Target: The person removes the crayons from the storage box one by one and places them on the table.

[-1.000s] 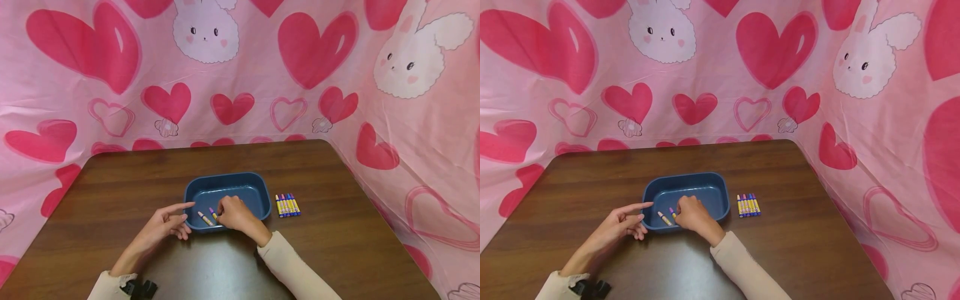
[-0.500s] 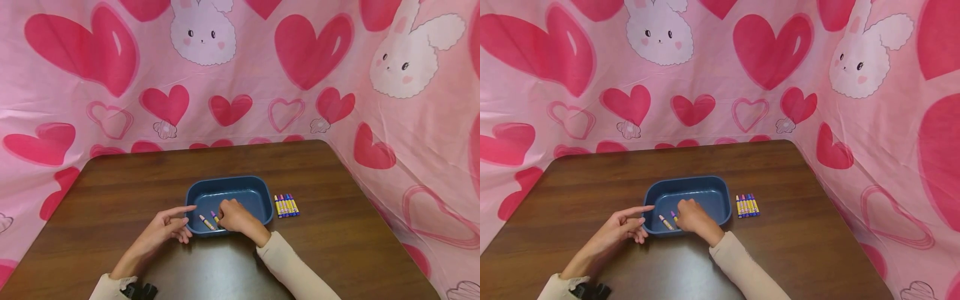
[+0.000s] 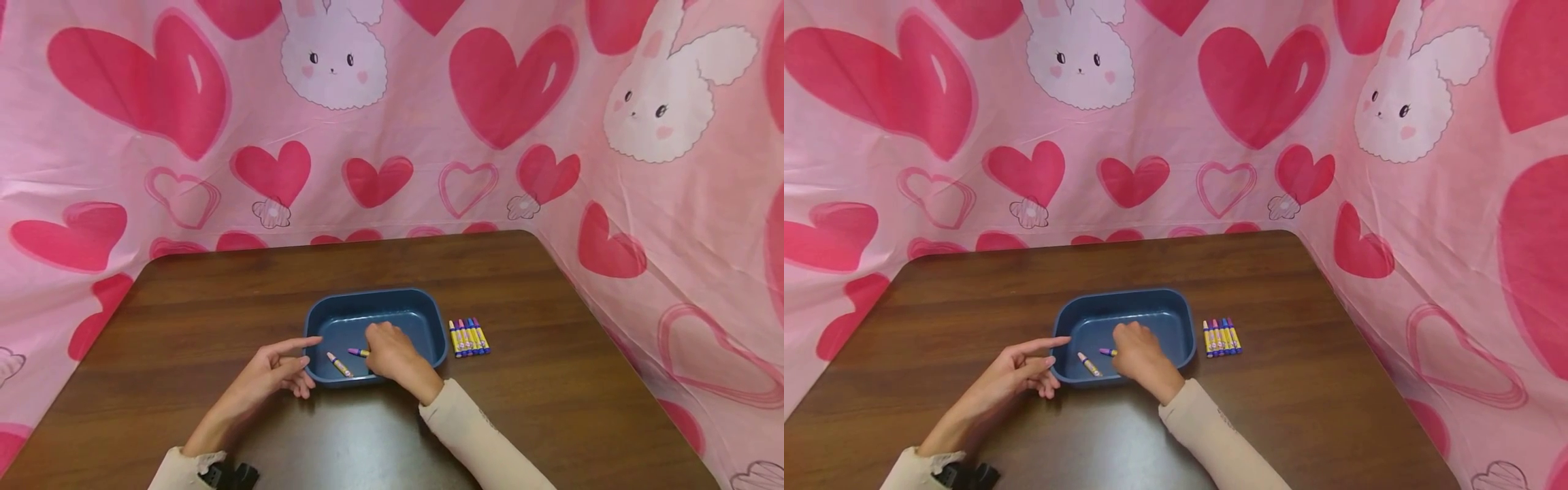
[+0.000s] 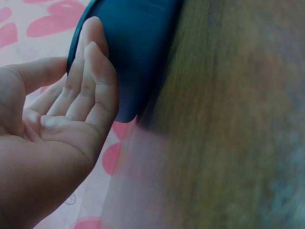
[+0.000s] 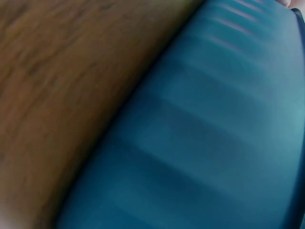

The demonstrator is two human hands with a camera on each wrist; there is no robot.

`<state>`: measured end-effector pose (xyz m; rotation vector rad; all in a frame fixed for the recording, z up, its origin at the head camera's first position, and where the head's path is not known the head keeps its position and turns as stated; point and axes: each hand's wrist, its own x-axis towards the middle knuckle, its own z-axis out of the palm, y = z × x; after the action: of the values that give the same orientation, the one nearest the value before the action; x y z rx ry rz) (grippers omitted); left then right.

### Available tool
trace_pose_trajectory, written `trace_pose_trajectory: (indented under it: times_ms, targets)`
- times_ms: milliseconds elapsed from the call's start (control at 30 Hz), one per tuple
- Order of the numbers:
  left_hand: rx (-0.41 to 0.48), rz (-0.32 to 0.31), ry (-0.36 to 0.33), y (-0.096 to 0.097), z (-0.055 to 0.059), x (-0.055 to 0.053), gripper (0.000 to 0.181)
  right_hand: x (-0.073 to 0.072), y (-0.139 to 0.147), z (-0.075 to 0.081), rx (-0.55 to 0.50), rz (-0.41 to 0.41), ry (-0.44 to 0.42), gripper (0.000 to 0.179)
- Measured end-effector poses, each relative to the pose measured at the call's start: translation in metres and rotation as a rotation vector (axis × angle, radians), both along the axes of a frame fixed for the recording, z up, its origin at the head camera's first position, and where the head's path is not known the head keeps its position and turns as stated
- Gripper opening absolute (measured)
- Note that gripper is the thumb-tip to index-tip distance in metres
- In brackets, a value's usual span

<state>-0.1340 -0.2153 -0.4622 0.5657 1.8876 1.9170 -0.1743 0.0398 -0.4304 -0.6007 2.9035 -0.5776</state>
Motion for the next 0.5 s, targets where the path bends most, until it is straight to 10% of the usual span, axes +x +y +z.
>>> trace_pose_trajectory:
  times_ms: [500]
  targets:
    - [-0.026,0.002,0.007,-0.0004,0.0004,-0.0001,0.049,-0.0017,0.0017,0.0004,-0.067,0.043,0.052,0.036]
